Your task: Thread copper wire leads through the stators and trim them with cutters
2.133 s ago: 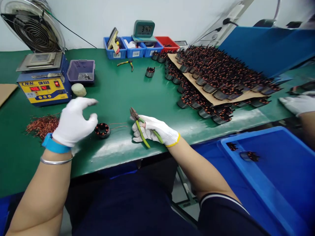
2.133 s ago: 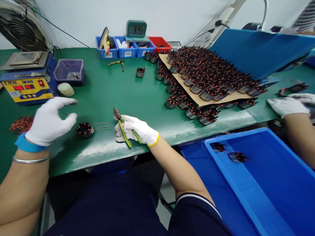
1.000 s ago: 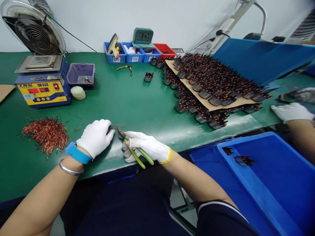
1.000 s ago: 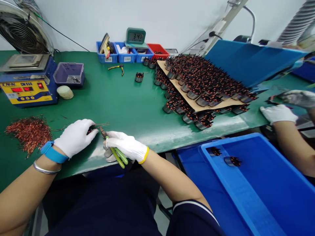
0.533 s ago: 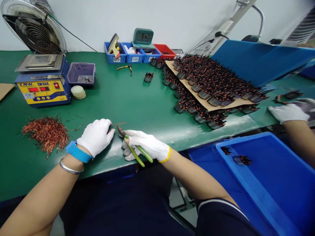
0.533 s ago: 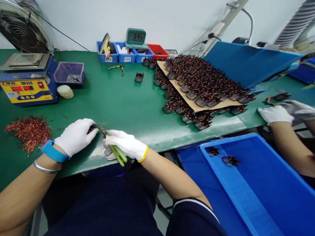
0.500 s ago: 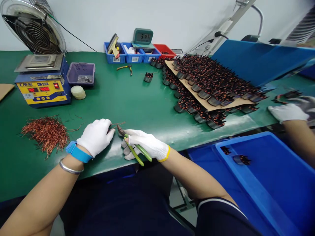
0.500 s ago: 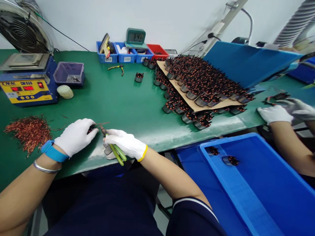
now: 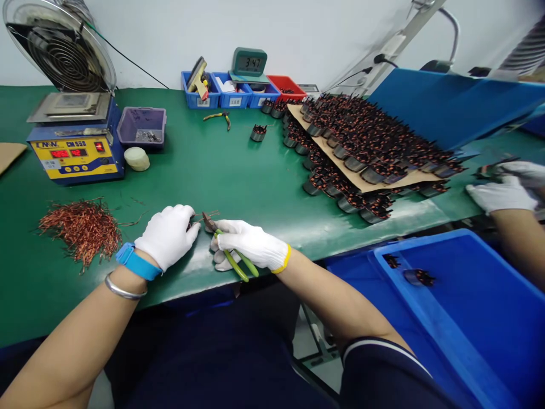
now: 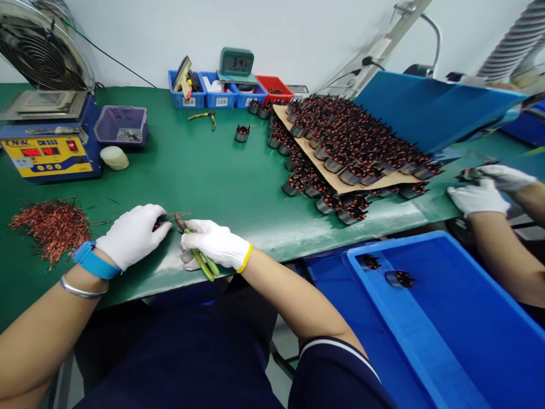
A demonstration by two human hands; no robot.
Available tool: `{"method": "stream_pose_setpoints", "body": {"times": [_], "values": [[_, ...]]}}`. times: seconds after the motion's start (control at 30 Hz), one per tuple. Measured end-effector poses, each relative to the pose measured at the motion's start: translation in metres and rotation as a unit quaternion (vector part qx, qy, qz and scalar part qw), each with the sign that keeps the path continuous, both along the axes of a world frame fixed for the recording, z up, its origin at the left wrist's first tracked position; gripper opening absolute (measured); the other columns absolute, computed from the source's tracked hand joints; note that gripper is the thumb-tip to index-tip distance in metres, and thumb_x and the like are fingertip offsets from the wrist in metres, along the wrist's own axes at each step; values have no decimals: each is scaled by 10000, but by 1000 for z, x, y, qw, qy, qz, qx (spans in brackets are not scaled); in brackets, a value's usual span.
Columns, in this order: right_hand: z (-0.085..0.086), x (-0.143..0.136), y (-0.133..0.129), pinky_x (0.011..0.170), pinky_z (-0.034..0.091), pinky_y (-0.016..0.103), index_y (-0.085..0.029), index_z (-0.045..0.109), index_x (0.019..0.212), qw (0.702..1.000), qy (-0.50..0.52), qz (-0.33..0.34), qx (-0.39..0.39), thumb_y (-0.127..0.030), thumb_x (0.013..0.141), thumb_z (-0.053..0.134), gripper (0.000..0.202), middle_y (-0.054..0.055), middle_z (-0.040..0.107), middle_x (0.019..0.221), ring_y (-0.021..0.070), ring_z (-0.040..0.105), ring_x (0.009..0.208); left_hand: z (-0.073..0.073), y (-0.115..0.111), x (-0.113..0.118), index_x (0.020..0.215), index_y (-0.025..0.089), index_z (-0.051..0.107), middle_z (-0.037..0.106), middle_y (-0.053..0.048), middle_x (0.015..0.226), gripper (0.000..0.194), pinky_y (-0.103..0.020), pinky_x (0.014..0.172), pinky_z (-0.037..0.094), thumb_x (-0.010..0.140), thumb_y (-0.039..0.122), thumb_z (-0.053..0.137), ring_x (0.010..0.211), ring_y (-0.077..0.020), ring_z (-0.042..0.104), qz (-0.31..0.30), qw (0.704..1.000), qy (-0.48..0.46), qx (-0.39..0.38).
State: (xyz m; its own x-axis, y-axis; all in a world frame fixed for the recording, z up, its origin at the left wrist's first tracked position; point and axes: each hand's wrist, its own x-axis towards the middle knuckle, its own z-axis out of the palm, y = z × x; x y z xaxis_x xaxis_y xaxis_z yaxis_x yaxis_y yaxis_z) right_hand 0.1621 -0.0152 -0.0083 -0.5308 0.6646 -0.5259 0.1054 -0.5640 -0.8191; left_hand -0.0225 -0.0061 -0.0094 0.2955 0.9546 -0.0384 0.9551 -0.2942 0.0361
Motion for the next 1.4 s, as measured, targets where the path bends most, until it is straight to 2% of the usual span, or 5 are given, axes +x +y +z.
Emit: {"method": "stream_pose_setpoints", "body": {"times": [0.6, 0.83, 1.03, 1.23, 1.4], "values": [[6, 8, 15, 645, 541, 297, -193, 530, 1116, 983, -123, 91, 99, -143, 795, 487, 328, -14, 570, 721, 113, 596, 588, 9, -5, -2, 1119, 144, 617, 673, -134, 1027, 766, -472, 810, 496, 585, 693, 647, 973, -366, 614, 36, 996, -64, 55], [8, 21, 0, 844, 461, 452, -189, 492, 1301, 645, -537, 152, 522, -404, 842, 519, 508, 149, 592, 1132, 316, 580, 1005, 10, 11, -19, 1229, 122, 540, 625, -122, 1186, 627, -392, 973, 473, 789, 568, 574, 1067, -247, 613, 170, 877, -363, 264], [5, -32, -1, 958, 390, 437, -187, 511, 1264, 558, -381, 169, 717, -486, 814, 571, 544, 153, 436, 1367, 307, 452, 1174, -6, 30, -38, 1242, 109, 509, 640, -139, 1194, 531, -339, 945, 512, 842, 454, 563, 1037, -191, 645, 160, 813, -450, 333], [2, -69, 13, 743, 462, 404, -184, 646, 927, 565, -414, 221, 678, -471, 871, 479, 337, 91, 591, 1008, 250, 573, 848, -17, 47, -51, 1214, 52, 543, 670, -175, 1143, 510, -381, 931, 528, 809, 356, 609, 1006, -217, 666, 166, 776, -479, 375], [24, -5, 57, 790, 477, 313, -261, 650, 1019, 626, -538, 87, 559, -530, 845, 484, 360, 41, 594, 1128, 226, 592, 979, -22, 50, -51, 1167, 86, 588, 691, -161, 1086, 492, -430, 915, 537, 781, 388, 636, 944, -251, 686, 180, 781, -486, 349]]}}
